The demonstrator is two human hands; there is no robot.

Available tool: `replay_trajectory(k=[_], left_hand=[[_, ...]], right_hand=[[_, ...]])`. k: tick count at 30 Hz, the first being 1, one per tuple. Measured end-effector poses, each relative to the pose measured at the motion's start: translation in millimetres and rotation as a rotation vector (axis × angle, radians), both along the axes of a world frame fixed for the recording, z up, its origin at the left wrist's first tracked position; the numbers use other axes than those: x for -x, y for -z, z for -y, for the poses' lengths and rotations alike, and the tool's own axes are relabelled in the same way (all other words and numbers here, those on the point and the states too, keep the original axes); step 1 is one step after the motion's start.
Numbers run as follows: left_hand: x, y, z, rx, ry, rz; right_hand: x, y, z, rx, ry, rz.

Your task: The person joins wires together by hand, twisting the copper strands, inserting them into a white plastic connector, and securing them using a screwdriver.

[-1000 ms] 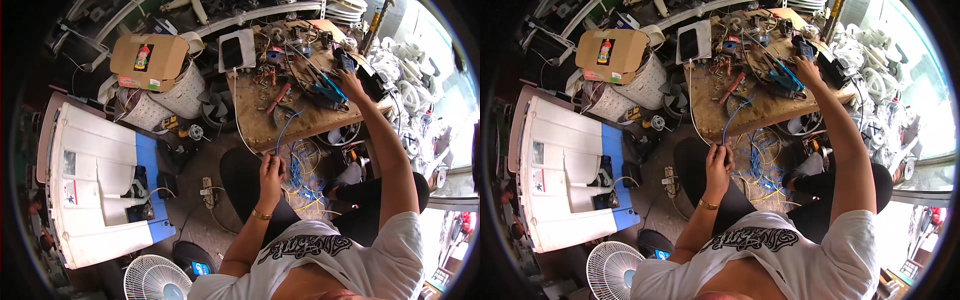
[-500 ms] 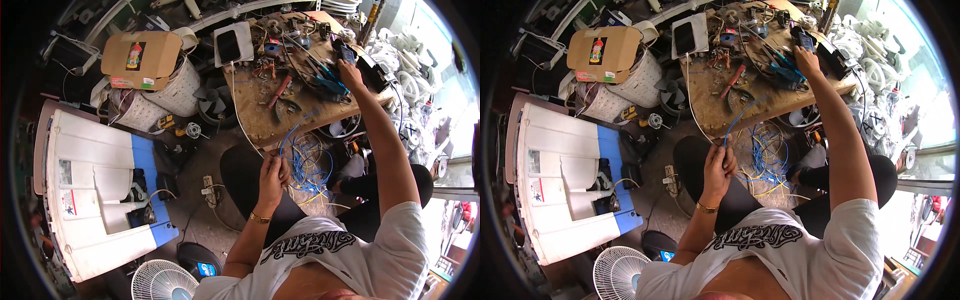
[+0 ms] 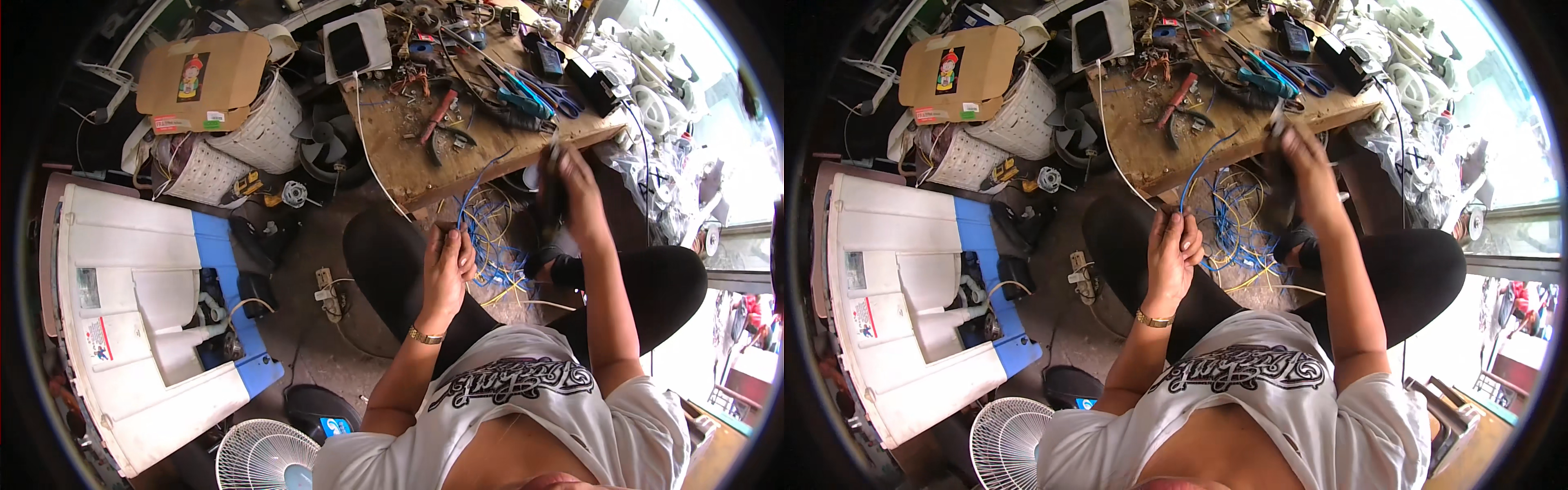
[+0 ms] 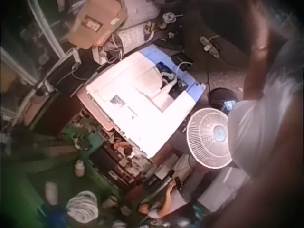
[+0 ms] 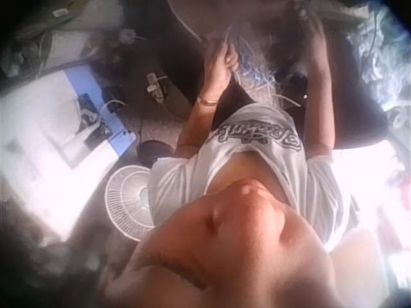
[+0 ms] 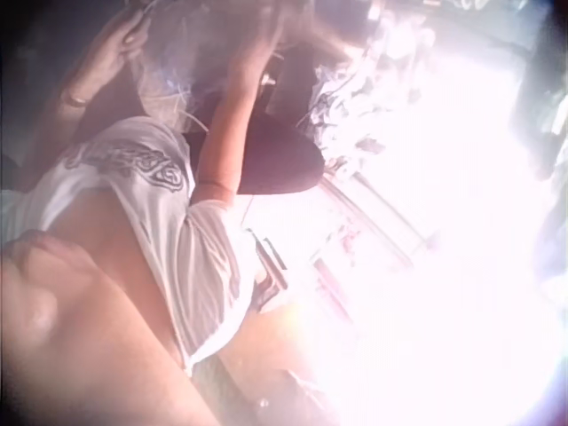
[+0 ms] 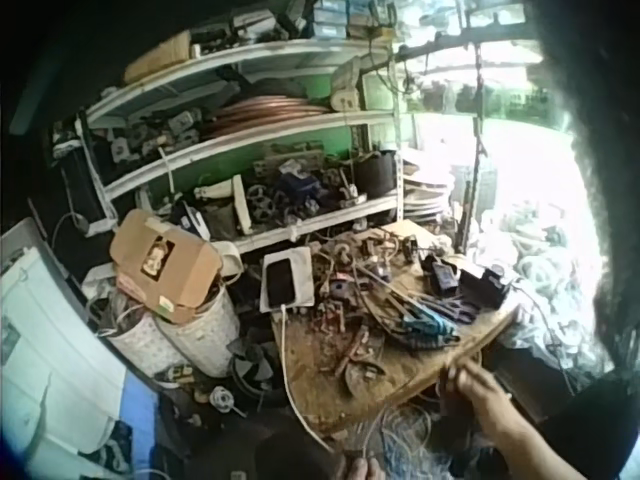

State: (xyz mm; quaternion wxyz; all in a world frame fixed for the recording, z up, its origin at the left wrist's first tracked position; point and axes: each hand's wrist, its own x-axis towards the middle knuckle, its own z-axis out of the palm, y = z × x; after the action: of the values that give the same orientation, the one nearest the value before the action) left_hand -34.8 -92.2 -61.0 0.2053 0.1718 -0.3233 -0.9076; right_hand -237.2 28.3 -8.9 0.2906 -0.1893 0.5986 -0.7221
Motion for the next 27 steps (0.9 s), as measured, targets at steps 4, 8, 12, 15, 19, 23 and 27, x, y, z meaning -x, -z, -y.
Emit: replay_trajectory(k=[4,8,12,15,19,23,27], left_hand=[[-5.0,-13.2,-18.9,0.064,0.008,0.044],[-23.8,-28.1,-30.6,0.163,0.061,0.069],[-45.7,-33.9,-43.7,0.21,0.018,0.027],[-61.6,-36.0,-52.5,0.216,-0.02,0.032],[-76.8,-43.3,-63.4,0.252,0.008,0.037],[-88.8,-45.3,-70.1,0.296,0.043,0.053],[-95.6,-49.1,-79.7,0.329,0.063,0.06]], right_hand=[[-75.0,4.8,-24.7,0.114,-0.439,0.298],[-104.2,-8.5,-24.7,-0.07,-0.383,0.061],[-114.3,-7.5,-28.7,0.096,-0.518,0.109],[-128.4,-9.0,-33.4,0.094,-0.544,0.199],[-141.3,-2.6,-42.1,-0.01,-0.531,0.048],[-155.8,-14.5,-50.4,0.003,-0.504,0.041],[-162.5,-12.6,-61.0,0.019,-0.481,0.038]])
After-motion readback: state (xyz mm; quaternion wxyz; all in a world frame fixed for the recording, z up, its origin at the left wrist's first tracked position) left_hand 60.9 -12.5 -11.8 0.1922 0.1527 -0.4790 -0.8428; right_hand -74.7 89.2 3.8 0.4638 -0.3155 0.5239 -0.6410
